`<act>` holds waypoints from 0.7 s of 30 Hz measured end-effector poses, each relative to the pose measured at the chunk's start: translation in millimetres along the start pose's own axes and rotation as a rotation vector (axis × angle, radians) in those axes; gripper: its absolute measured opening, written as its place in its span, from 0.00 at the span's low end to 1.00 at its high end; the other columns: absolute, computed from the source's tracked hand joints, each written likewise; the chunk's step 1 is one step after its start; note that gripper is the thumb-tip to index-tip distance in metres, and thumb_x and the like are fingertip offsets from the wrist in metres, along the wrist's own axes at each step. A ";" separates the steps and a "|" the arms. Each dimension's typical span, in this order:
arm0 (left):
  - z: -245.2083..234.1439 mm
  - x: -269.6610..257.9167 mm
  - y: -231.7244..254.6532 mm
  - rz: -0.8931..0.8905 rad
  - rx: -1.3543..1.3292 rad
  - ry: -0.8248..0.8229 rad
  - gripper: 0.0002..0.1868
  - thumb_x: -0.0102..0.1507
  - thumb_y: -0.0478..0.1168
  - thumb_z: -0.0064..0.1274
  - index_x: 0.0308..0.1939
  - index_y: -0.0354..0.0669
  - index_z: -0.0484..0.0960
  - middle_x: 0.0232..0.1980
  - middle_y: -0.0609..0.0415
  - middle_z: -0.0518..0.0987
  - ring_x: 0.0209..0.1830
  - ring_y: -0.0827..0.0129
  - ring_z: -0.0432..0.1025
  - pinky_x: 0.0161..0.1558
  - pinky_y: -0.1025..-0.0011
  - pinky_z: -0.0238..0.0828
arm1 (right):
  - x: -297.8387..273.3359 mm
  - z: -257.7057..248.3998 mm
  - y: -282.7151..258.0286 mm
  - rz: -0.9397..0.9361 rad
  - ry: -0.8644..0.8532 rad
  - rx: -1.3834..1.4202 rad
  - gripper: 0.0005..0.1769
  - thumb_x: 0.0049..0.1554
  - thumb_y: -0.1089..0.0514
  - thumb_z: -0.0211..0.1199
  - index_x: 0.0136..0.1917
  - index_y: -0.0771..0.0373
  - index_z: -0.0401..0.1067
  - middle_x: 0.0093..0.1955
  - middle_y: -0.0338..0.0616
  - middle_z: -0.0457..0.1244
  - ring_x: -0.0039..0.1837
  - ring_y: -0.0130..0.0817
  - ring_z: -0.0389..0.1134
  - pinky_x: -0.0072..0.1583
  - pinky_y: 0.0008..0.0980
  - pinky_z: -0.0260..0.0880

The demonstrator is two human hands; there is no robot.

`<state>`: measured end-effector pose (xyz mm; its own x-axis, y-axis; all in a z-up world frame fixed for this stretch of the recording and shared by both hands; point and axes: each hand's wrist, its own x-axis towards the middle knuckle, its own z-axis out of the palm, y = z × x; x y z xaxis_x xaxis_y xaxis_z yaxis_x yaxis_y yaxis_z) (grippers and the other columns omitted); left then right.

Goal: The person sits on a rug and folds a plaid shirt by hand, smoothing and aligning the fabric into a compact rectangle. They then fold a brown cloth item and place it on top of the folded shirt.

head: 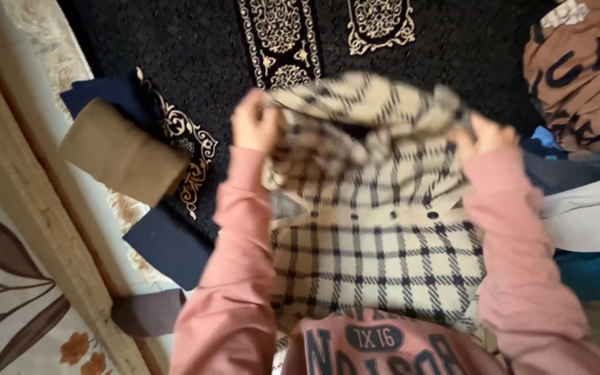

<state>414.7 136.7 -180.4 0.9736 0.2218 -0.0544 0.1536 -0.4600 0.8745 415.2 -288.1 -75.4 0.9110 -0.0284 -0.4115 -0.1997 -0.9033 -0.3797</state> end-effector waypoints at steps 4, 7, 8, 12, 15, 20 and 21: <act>-49.9 44.4 -8.5 -0.006 0.011 0.266 0.13 0.63 0.30 0.52 0.52 0.34 0.78 0.35 0.51 0.77 0.32 0.76 0.65 0.36 0.72 0.69 | 44.9 10.2 3.6 -0.176 0.342 -0.019 0.10 0.70 0.55 0.61 0.51 0.61 0.80 0.47 0.59 0.69 0.51 0.60 0.70 0.52 0.51 0.69; -67.8 70.8 -40.2 0.149 -0.432 0.378 0.12 0.70 0.26 0.48 0.57 0.36 0.78 0.51 0.49 0.80 0.49 0.73 0.73 0.54 0.74 0.75 | 102.8 43.3 54.8 -0.262 0.560 0.242 0.09 0.67 0.60 0.66 0.59 0.67 0.78 0.49 0.55 0.72 0.50 0.49 0.70 0.54 0.44 0.72; -71.3 66.6 -53.6 0.092 -0.512 0.375 0.17 0.70 0.29 0.50 0.63 0.37 0.73 0.56 0.47 0.79 0.54 0.70 0.73 0.58 0.72 0.74 | 113.4 56.2 73.5 -0.270 0.612 0.381 0.13 0.67 0.61 0.68 0.63 0.69 0.76 0.51 0.54 0.72 0.49 0.45 0.71 0.54 0.42 0.73; -73.2 42.4 -123.7 0.016 -0.270 0.343 0.34 0.70 0.38 0.61 0.77 0.38 0.61 0.73 0.39 0.71 0.72 0.57 0.67 0.73 0.63 0.63 | 114.5 105.7 118.0 -0.134 0.428 0.391 0.23 0.64 0.59 0.69 0.71 0.66 0.73 0.62 0.53 0.70 0.56 0.38 0.71 0.59 0.39 0.72; -65.9 -1.6 -160.4 -0.252 0.148 0.207 0.47 0.63 0.55 0.68 0.76 0.37 0.59 0.75 0.41 0.67 0.75 0.53 0.64 0.76 0.58 0.61 | 105.8 140.1 119.1 0.107 0.121 0.313 0.38 0.58 0.43 0.74 0.72 0.66 0.69 0.67 0.56 0.66 0.66 0.45 0.68 0.66 0.41 0.67; -58.8 -20.5 -124.1 -0.519 0.475 0.183 0.59 0.50 0.64 0.71 0.73 0.37 0.59 0.74 0.40 0.60 0.72 0.42 0.54 0.66 0.41 0.51 | 108.7 179.4 91.3 -0.031 0.408 0.315 0.49 0.61 0.39 0.80 0.78 0.73 0.61 0.77 0.68 0.55 0.78 0.58 0.54 0.77 0.45 0.52; -59.8 -14.0 -117.5 -0.635 0.501 0.175 0.58 0.48 0.66 0.70 0.72 0.40 0.62 0.72 0.45 0.62 0.72 0.44 0.54 0.66 0.40 0.51 | 116.5 180.2 82.6 -0.061 0.477 0.357 0.50 0.61 0.40 0.80 0.79 0.72 0.60 0.79 0.67 0.54 0.80 0.57 0.53 0.79 0.44 0.51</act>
<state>372.9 239.1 -253.6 0.6425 0.6799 -0.3536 0.7626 -0.5221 0.3818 439.8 -288.9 -304.0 0.9696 -0.2447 0.0054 -0.1760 -0.7123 -0.6795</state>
